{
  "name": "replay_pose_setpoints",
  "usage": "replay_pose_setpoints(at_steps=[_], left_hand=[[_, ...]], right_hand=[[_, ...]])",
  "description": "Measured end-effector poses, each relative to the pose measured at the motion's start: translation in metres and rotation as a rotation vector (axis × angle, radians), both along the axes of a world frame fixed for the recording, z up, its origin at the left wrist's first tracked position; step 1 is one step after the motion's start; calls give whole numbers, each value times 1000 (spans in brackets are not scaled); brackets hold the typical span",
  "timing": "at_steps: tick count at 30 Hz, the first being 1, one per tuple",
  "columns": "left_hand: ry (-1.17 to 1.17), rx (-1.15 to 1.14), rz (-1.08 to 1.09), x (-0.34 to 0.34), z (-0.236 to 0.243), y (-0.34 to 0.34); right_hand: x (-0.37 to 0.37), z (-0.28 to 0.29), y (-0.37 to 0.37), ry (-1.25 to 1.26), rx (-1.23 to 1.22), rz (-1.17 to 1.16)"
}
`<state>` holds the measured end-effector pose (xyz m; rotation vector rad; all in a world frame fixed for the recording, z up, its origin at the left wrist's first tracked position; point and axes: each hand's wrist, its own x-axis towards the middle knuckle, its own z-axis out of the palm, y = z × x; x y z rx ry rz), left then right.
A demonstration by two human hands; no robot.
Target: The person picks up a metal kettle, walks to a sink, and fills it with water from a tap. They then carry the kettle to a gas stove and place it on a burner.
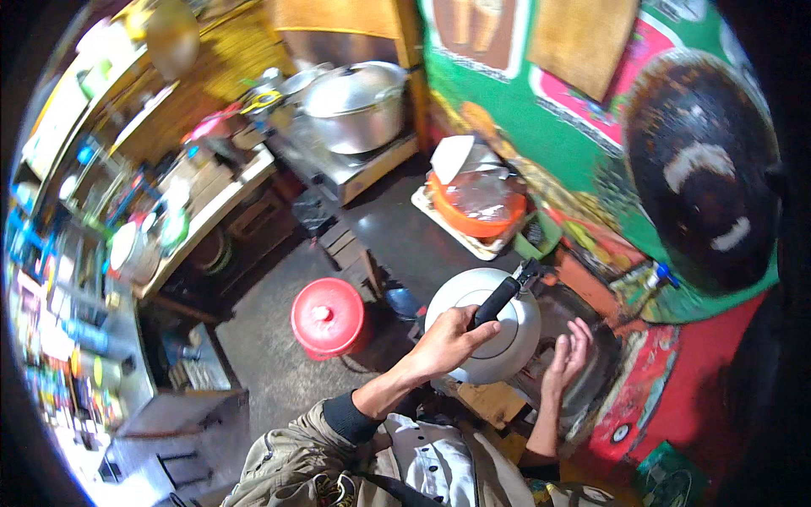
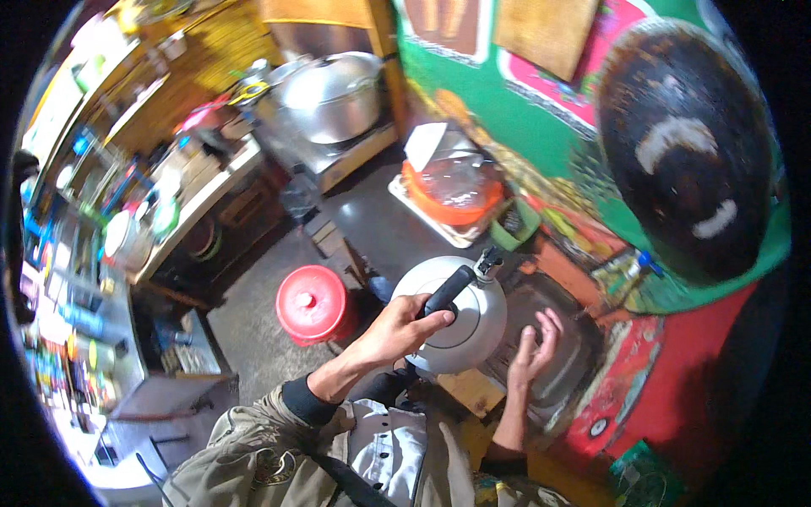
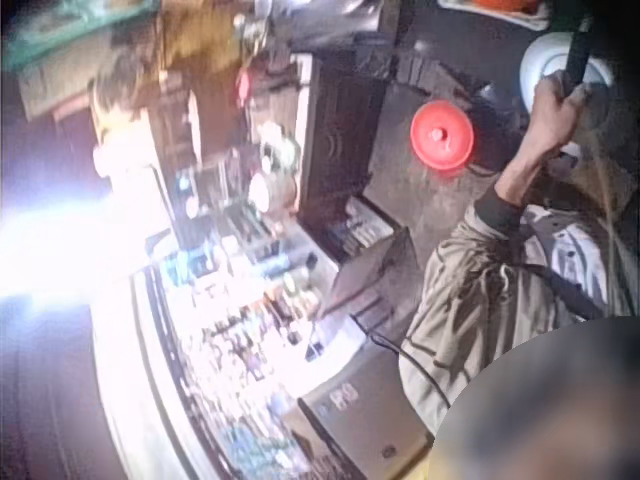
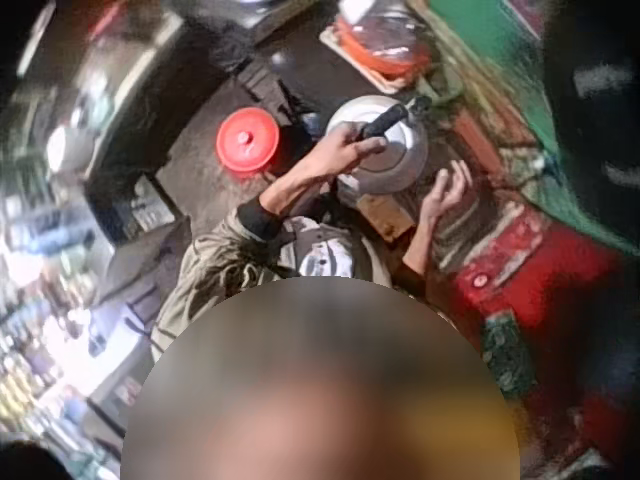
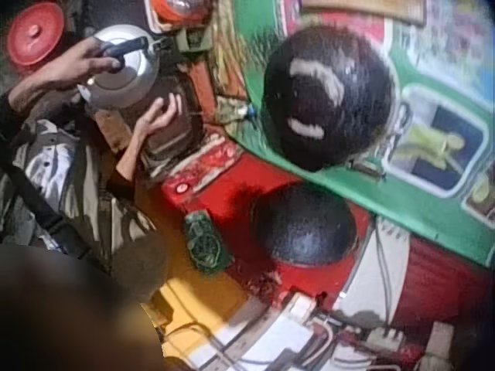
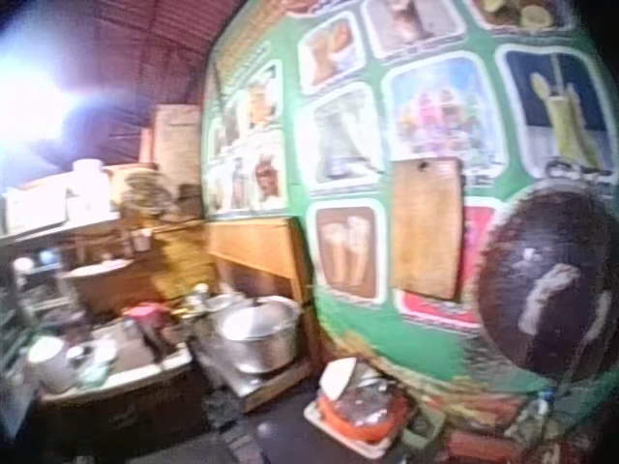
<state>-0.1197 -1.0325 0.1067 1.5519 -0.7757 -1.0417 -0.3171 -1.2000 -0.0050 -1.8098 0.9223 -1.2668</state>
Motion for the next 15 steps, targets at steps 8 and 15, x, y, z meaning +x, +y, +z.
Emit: replay_pose_setpoints(at_steps=[8,15], left_hand=[[-151,147,370,38,-2,135],[13,214,703,92,-21,284]], right_hand=[[22,-43,7,174,172,49],[123,-84,87,238,171,236]])
